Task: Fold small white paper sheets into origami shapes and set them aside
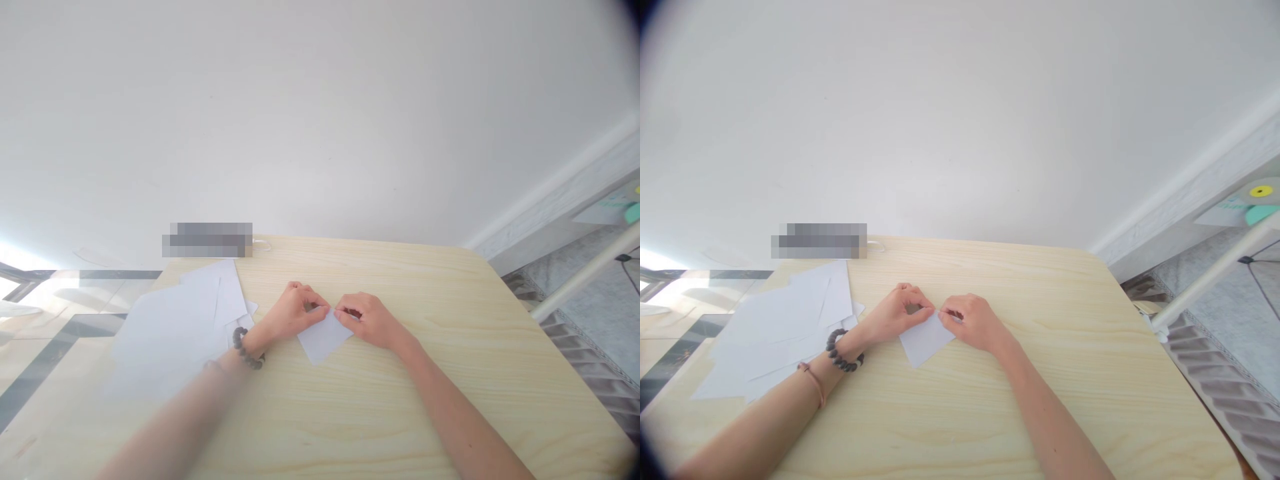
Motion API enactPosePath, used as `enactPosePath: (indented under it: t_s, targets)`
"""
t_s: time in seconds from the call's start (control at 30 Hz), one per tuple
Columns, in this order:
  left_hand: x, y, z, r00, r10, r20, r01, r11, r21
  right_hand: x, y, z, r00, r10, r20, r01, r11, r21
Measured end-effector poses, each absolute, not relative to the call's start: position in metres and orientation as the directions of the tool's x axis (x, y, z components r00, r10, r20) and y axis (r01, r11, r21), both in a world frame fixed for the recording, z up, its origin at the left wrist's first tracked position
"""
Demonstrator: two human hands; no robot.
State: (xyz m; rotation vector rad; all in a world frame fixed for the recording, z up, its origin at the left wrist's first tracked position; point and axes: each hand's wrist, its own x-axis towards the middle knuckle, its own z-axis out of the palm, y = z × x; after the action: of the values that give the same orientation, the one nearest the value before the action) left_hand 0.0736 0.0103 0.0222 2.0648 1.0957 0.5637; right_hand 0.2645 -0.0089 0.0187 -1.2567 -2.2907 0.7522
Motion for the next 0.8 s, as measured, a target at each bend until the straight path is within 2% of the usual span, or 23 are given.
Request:
enactPosePath:
  t_s: [0.13,0.27,0.43,0.63,0.8]
  targets:
    - [0.071,0.012,0.019,0.553,0.832,0.044,0.519,-0.385,0.763,0.274,-0.006,0.020,-0.530,0.848,0.020,0.571,0.374,-0.731]
    - [0.070,0.013,0.021,0.550,0.834,0.050,0.500,-0.376,0.780,0.282,-0.006,0.021,-0.537,0.844,-0.001,0.537,0.341,-0.771]
    - [0.072,0.011,0.024,0.533,0.844,0.055,0.495,-0.364,0.789,0.279,-0.008,0.020,-0.510,0.859,0.027,0.542,0.346,-0.765]
    - [0.077,0.009,0.020,0.503,0.862,0.066,0.550,-0.378,0.745,0.272,-0.010,0.018,-0.481,0.867,0.127,0.591,0.428,-0.684]
    - [0.074,0.010,0.027,0.509,0.860,0.032,0.490,-0.320,0.811,0.279,-0.008,0.022,-0.520,0.853,0.040,0.584,0.389,-0.712]
